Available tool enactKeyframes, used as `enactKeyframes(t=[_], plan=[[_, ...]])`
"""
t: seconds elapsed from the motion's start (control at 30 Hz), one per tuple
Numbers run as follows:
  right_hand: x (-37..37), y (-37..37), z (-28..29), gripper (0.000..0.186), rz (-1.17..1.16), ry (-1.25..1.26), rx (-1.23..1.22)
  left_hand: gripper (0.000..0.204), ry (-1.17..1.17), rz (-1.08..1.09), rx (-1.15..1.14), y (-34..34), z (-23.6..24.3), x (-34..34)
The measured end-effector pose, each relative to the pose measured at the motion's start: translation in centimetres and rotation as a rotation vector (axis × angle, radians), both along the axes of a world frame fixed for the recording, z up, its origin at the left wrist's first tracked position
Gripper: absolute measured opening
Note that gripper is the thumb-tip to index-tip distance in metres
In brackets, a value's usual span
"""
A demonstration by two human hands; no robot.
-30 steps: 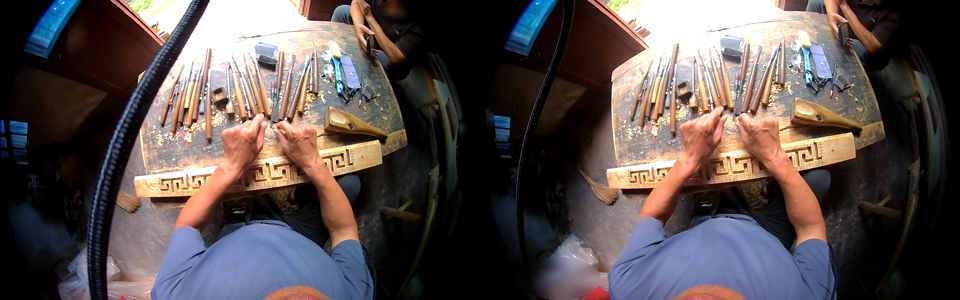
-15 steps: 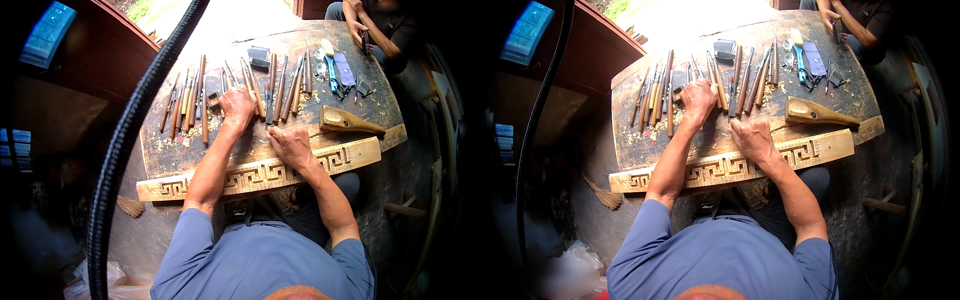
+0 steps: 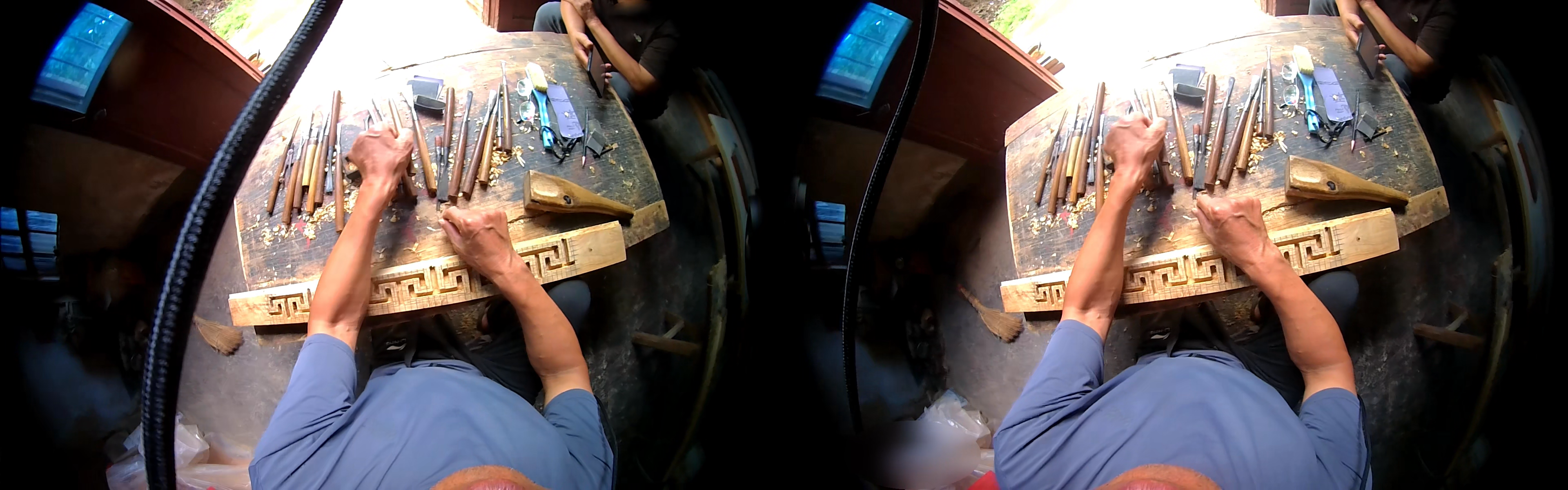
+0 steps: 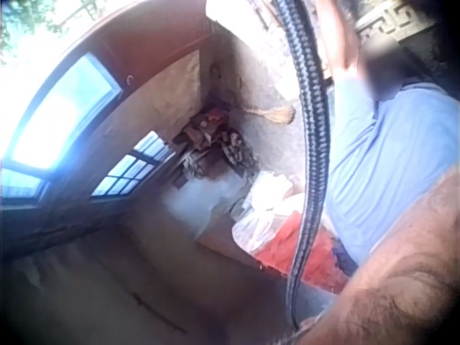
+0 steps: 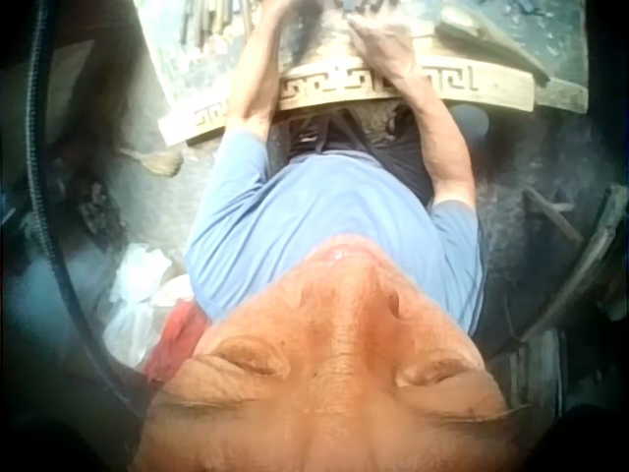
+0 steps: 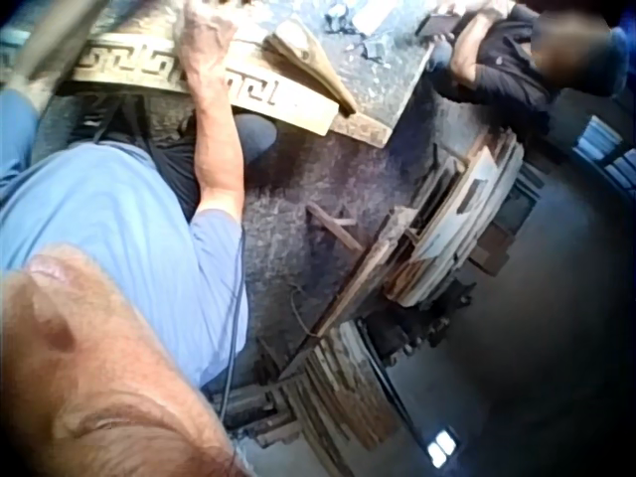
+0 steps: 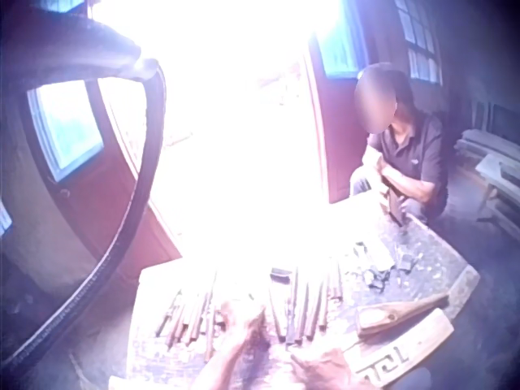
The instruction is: The person carves a geometric pattern into a wooden board using a chisel and a wooden mallet.
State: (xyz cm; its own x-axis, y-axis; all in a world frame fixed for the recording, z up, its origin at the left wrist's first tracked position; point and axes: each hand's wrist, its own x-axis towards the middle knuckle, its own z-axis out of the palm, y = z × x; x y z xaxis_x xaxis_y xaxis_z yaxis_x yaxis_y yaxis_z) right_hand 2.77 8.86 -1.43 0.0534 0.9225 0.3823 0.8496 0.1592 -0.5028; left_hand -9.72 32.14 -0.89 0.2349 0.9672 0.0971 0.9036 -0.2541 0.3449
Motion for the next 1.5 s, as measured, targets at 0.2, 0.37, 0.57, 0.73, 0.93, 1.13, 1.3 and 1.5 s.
enactKeyframes(t=[0.2,0.37,0.57,0.73,0.93,1.13,1.3,1.5], plan=[[0.3,-0.6,0.7,0.025,-0.029,0.021,0.015,0.013,-0.894,-0.06,-0.067,-7.5,7.0,-9.7],[0.0,-0.4,0.8,0.022,-0.013,0.032,0.006,0.017,-0.669,0.037,-0.024,-9.8,9.8,-18.5],[0.4,-0.4,0.5,0.019,-0.014,0.046,0.008,0.019,-0.265,-0.003,0.074,-10.5,12.6,-18.5],[0.5,-0.7,0.7,0.019,-0.004,0.039,-0.014,0.023,-0.019,-0.038,0.117,-10.3,13.0,-17.9],[0.9,-1.1,0.6,0.013,-0.001,-0.014,-0.053,0.027,0.203,0.05,-0.05,-8.4,15.6,-14.8],[0.6,0.1,2.0,0.011,-0.04,0.056,0.107,0.021,0.538,-0.272,0.226,-2.4,18.8,-12.1],[2.0,0.4,2.4,0.006,-0.068,0.052,0.373,0.031,0.271,-0.192,0.115,-5.5,21.0,-13.8],[-0.1,-4.0,10.6,0.04,-0.019,-0.146,0.61,0.026,-0.592,-0.319,0.071,-16.9,18.1,-13.6]])
